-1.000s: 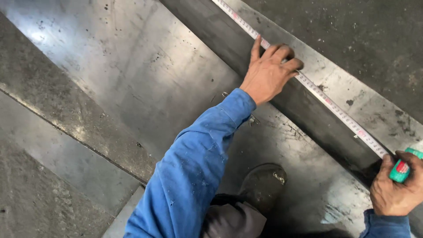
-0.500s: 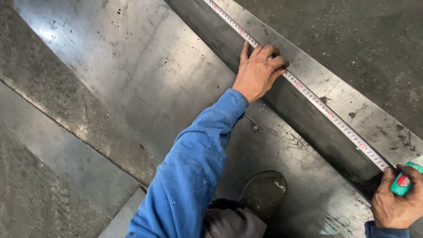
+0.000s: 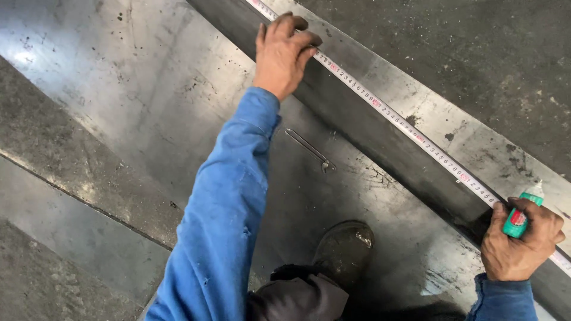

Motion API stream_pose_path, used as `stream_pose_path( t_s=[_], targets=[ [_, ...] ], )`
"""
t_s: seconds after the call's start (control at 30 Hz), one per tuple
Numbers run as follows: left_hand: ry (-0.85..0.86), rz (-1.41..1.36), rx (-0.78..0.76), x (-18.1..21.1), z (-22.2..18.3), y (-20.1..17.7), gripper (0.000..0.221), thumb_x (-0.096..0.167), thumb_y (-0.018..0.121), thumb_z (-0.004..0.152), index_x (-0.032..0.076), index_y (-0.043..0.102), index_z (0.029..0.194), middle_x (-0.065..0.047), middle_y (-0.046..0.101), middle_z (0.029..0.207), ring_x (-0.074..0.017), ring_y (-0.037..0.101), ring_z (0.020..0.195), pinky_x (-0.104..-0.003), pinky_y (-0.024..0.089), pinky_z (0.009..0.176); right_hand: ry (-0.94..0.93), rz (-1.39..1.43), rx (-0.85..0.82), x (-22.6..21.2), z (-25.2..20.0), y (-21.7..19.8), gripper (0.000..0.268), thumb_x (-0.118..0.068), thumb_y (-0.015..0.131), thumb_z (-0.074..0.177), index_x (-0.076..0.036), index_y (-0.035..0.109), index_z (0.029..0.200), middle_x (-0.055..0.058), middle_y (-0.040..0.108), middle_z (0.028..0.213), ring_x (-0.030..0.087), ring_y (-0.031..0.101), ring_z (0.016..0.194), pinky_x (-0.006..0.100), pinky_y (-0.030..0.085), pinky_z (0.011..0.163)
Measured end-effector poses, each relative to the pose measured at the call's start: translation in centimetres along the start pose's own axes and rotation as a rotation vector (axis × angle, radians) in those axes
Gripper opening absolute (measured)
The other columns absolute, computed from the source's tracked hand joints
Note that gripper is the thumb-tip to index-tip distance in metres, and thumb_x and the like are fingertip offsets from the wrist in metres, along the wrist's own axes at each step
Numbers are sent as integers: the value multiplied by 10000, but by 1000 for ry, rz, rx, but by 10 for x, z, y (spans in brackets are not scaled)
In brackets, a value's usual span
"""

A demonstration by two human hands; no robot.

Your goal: Measuring and marking a metal beam using a tape measure, a marker, and a compass divider.

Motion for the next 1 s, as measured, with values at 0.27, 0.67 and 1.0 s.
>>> stream_pose_path(
  t_s=[0.27,0.67,1.0],
  targets=[
    [89,11,-8,-5,5,-5,180,249,861,844,201,774,994,-22,586,1177,-302,515,1218,-620,352,1111,-2,-5,-9,2,1,0,364,157,872,1032,61,662,1313,244,602,1247,408,521,1193,498,368,1125],
    [209,8,-76,-10,10,-7,175,240,860,861,168,767,991,-55,597,1086,-303,569,1119,-566,428,1027,10,-5,-12,1,1,-1,349,164,881,1038,61,667,1294,259,571,1272,425,519,1198,511,395,1112],
    [212,41,-109,-5,13,-11,176,264,844,871,171,770,1000,-63,598,1057,-312,569,1093,-606,416,982,34,49,-13,-3,2,-4,330,190,856,1040,83,660,1284,273,548,1276,438,509,1207,516,396,1111]
  ],
)
Point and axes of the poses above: each hand's wrist, its own z-axis towards the middle knuckle, its own y-axis out of the palm, x = y × z, the point moved 5 cm from there along z, towards the middle knuckle
